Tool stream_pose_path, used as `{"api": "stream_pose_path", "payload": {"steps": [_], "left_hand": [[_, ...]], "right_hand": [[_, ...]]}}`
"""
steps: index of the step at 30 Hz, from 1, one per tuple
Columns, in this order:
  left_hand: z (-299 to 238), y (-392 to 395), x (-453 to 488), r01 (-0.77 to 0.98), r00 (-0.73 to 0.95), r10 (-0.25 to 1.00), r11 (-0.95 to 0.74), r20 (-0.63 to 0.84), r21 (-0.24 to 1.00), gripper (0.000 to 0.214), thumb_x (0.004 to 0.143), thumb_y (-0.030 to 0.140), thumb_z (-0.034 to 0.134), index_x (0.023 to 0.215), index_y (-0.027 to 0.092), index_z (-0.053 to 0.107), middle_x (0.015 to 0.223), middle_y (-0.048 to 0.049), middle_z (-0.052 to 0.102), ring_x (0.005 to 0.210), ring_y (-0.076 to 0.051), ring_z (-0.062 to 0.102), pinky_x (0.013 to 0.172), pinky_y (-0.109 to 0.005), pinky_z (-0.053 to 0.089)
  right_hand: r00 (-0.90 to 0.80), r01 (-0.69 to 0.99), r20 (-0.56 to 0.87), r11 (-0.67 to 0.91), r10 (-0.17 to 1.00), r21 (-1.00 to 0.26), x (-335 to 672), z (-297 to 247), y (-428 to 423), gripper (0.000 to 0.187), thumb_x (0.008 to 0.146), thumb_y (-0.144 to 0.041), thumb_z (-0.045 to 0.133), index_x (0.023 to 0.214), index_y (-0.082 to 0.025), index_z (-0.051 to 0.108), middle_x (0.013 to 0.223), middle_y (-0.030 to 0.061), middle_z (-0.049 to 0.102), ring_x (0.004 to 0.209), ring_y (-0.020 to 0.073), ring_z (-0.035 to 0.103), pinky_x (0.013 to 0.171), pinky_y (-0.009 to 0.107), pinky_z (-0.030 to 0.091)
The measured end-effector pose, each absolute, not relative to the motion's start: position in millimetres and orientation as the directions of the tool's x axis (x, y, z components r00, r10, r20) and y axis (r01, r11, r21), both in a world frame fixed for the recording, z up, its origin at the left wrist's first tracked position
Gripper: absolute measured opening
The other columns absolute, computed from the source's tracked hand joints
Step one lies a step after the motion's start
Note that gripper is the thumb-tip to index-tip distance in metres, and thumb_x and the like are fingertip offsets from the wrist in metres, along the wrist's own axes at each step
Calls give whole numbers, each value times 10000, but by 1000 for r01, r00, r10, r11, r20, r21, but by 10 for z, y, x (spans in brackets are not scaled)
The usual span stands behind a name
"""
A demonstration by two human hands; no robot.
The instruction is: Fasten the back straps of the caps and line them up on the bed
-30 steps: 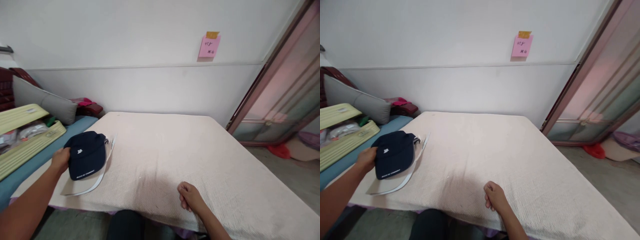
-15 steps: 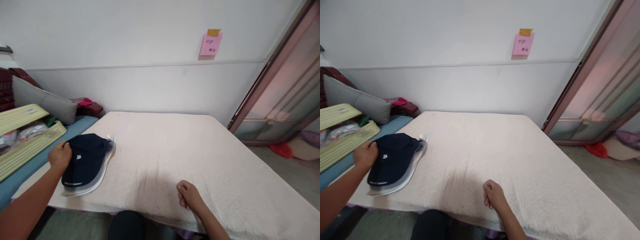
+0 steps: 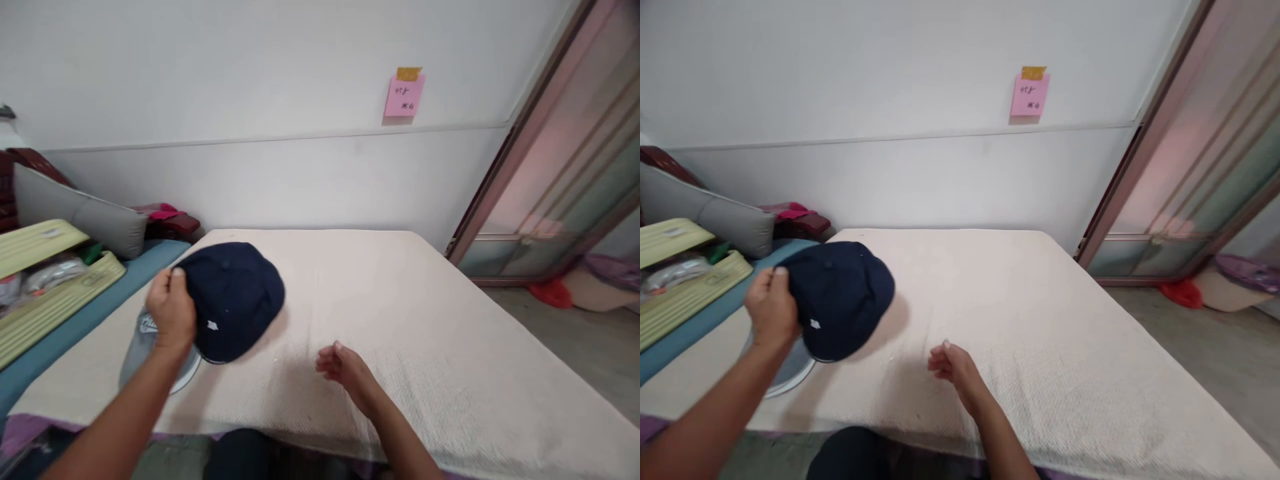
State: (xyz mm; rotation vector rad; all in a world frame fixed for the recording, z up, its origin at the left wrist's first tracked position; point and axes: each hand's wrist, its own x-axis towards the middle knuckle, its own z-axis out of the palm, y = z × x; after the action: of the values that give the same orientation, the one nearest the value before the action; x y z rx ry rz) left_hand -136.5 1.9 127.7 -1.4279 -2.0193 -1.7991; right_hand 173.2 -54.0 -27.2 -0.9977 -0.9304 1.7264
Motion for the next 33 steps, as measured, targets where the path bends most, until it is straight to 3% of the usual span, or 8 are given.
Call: {"api": "stream_pose_path", "payload": {"steps": [3,5,9,16,19,23,29,33], "left_hand": [[896,-82,-675,584,-537,630,-202,561,786,221,881,347,415,773,194,532,682,27,471,658,-154,444,644,-265,373],[619,-171,-274,376,-505,760,-232,408,897,213,876,367,438,770,218,546,702,18,501,691,-171,475,674,-271,390],[239,-322,191,75,-336,930,-130,148,989,168,840,392,519,766,251,572,723,9,551,714,-189,512,674,-273,411],[278,-72,98,-345,-8,1000,-12,9,939,316,806,469,517,708,201,652,639,-17,602,643,-187,544,669,-300,437],[348,26,66,-368,204,976,152,-80,917,455,835,556,454,845,175,701,741,-56,673,723,-202,599,728,-314,444],[379,-62,78,-277,591,782,429,-199,860,711,848,673,254,957,131,700,748,-103,669,725,-219,613,736,-346,443],[181,-180,120,-23,647,669,497,-366,867,635,863,635,304,888,149,711,880,-113,665,763,-213,614,716,-341,437],[51,-217,199,-2,648,632,559,-425,829,623,855,641,318,835,171,725,877,-103,694,803,-221,623,776,-350,428]], "right_hand": [[-325,-559,-96,-273,941,-783,1703,-26,-385,589,818,-686,398,971,-167,630,955,105,688,972,221,631,853,350,450],[-295,-618,-101,-271,950,-738,1807,57,-304,591,804,-709,385,956,-197,638,939,93,697,988,246,627,853,379,457],[-214,-666,-144,-253,966,-702,2192,30,-276,291,783,-433,618,969,-212,652,941,52,707,952,226,642,880,346,456],[-193,-746,-60,-186,979,-640,2460,74,-375,229,677,-179,699,897,-203,637,805,13,687,714,159,648,746,294,501],[-210,-757,-31,-182,977,-628,2386,151,-410,304,621,-191,735,906,-208,631,792,24,683,704,184,646,712,320,513],[-215,-725,-33,-182,976,-664,2334,219,-475,230,637,-289,750,811,-211,621,710,12,654,667,175,632,641,276,515],[-385,-715,-10,-305,923,-629,2322,116,-517,283,731,-296,684,980,-201,589,572,-46,542,415,68,476,395,147,382],[-327,-783,2,-270,945,-560,2295,93,-501,237,755,-273,664,968,-209,582,574,-59,505,399,51,446,391,129,384]]}}
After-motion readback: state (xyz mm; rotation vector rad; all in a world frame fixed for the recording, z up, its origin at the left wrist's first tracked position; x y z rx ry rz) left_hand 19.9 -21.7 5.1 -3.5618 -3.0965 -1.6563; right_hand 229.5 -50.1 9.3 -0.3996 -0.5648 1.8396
